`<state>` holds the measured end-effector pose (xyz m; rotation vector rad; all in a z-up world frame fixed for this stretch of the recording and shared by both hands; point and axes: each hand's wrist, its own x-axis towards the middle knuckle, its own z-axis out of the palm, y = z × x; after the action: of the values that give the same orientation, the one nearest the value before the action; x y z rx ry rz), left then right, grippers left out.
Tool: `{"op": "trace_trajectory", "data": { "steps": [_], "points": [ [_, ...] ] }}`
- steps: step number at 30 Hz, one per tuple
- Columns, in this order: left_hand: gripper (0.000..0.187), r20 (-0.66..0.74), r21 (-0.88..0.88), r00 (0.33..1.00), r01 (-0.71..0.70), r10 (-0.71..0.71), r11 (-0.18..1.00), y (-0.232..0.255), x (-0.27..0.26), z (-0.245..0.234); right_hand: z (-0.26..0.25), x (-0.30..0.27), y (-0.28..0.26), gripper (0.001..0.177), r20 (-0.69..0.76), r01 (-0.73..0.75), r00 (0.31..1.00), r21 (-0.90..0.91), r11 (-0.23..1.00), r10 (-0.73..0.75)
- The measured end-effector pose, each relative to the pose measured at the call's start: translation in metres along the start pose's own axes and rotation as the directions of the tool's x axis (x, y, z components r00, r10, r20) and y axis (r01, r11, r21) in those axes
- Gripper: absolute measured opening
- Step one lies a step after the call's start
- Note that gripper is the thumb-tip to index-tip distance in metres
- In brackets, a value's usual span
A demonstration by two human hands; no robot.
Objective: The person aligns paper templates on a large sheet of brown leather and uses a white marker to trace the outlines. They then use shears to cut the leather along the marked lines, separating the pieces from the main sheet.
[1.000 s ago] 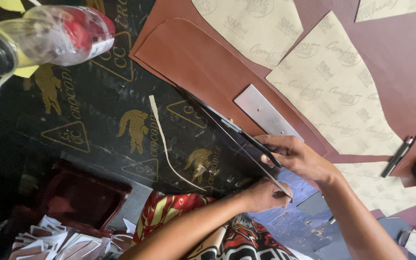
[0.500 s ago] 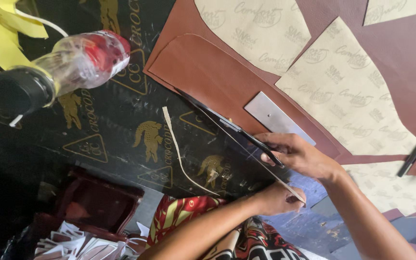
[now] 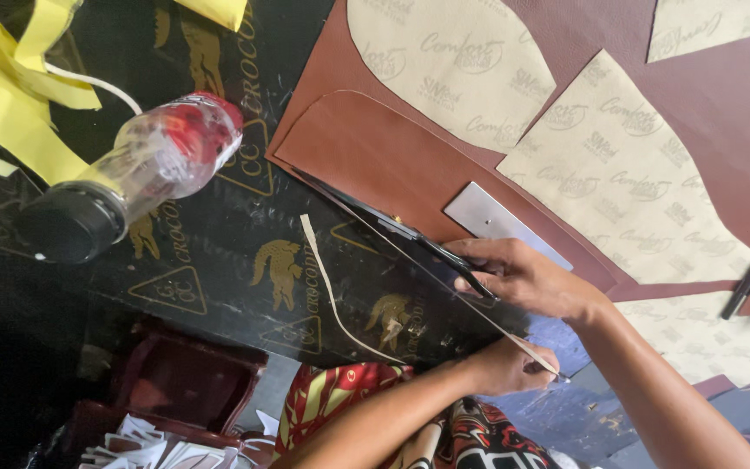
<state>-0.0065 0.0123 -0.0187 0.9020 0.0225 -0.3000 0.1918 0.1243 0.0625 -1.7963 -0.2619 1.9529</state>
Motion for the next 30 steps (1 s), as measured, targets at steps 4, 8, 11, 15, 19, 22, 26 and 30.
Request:
{"op": "trace_trajectory", "data": {
  "steps": [4,8,11,15,19,22,26,30],
  "points": [
    [0.015,0.029,0.01,0.999,0.02,-0.02,1.0,0.001,0.001,-0.002,0.0,0.003,-0.013,0.056,0.006,-0.039,0.999,-0.067,0.997,0.039],
    [0.015,0.035,-0.002,0.999,0.014,-0.014,1.0,-0.001,0.0,-0.003,0.006,0.015,-0.024,0.057,-0.013,0.05,0.999,-0.097,0.994,-0.052],
    [0.015,0.031,-0.077,1.0,0.004,-0.002,0.997,-0.003,0.002,-0.001,0.009,0.016,-0.03,0.056,0.003,0.035,0.999,-0.07,0.997,-0.035],
    [0.016,0.044,-0.13,0.998,-0.036,0.042,0.991,-0.008,0.003,-0.001,0.005,0.012,-0.031,0.049,0.017,0.273,0.962,-0.144,0.951,-0.273],
    [0.017,-0.006,-0.059,0.998,-0.07,0.07,0.996,0.008,0.01,0.006,0.012,0.01,-0.033,0.05,0.004,0.104,0.994,-0.174,0.979,-0.105],
    [0.017,0.043,-0.031,0.997,0.064,-0.063,0.997,0.035,0.001,-0.013,0.002,-0.01,-0.028,0.051,0.03,0.084,0.996,-0.289,0.954,-0.078],
    [0.026,0.116,0.121,0.884,0.44,-0.453,0.89,0.069,-0.034,-0.075,-0.022,-0.081,0.015,0.048,-0.036,0.051,0.998,-0.169,0.984,-0.058],
    [0.021,0.014,0.612,0.737,0.528,-0.676,0.589,0.092,-0.073,-0.135,-0.008,-0.167,0.081,0.05,-0.291,-0.331,0.887,0.138,0.933,0.358]
  ]
}}
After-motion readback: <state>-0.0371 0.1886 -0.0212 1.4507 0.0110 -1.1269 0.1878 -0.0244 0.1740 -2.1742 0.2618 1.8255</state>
